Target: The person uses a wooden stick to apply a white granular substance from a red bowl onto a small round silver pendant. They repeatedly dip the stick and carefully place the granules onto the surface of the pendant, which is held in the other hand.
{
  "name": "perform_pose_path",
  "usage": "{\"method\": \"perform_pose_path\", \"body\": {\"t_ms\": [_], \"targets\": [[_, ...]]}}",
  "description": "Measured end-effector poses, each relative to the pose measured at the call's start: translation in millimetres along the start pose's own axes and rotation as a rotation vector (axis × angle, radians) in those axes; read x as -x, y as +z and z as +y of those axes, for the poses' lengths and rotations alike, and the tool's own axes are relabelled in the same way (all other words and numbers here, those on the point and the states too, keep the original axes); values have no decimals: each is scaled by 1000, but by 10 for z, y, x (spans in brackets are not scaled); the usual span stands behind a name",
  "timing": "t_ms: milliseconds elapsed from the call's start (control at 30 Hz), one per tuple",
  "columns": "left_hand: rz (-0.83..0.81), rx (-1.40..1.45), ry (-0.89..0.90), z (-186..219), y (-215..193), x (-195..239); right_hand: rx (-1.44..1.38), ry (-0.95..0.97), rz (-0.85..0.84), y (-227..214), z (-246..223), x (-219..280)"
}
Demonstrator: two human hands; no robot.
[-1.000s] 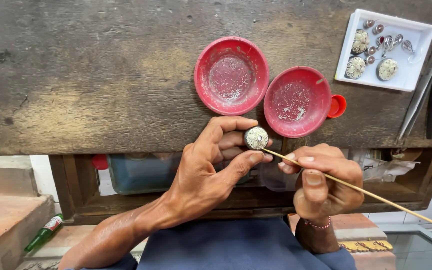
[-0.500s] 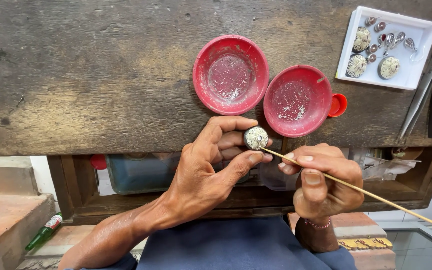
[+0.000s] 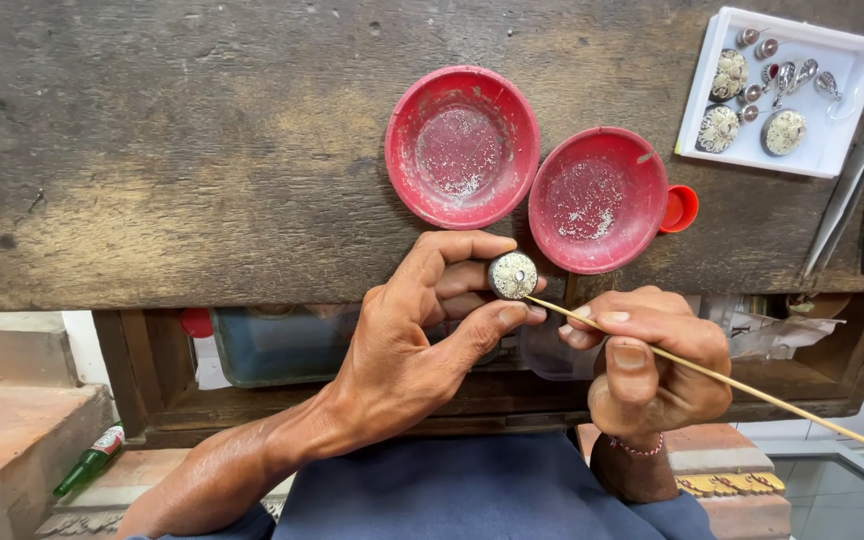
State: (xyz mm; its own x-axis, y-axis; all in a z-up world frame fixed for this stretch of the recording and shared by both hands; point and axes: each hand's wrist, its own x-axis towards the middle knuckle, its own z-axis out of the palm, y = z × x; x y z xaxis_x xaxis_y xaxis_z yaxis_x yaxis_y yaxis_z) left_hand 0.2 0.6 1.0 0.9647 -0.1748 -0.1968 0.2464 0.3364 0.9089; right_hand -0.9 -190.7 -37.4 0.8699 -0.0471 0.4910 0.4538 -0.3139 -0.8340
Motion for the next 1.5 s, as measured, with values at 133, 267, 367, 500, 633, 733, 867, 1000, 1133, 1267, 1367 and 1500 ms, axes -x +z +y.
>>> {"method": "perform_pose_path", "body": {"t_ms": [133,267,367,500,633,733,867,1000,1133,1267,1367,1500], "targets": [[-2,7,3,-5,-2,2,-18,7,23,-12,9,24],[1,-1,-14,4,-1,2,-61,19,-4,1,54,6],[1,0,-12,-7,0,6,-108,5,-5,10,53,-6],[7,-11,-14,2,5,3,-56,41,25,14,14,2],[-12,-22,-3,45,19,-9,-52,15,56,29,3,-45],[20,-94,-11,41,26,-24,-118,-12,34,16,24,-96],[20,-94,8,21,23,-31,-65,6,60,-81,51,-101],[27,-93,13,-5,19,-25,112,-30,-50,-321,11,-205],[28,-102,14,-9,4,-32,169,-208,-207,-558,235,-481],[25,-110,11,8,3,-34,256,-416,-449,-405,120,-700],[22,-113,3,13,-7,-43,475,-407,-438,-346,10,-753],[18,-97,-10,5,-11,-39,555,-423,-522,-360,32,-761]]}}
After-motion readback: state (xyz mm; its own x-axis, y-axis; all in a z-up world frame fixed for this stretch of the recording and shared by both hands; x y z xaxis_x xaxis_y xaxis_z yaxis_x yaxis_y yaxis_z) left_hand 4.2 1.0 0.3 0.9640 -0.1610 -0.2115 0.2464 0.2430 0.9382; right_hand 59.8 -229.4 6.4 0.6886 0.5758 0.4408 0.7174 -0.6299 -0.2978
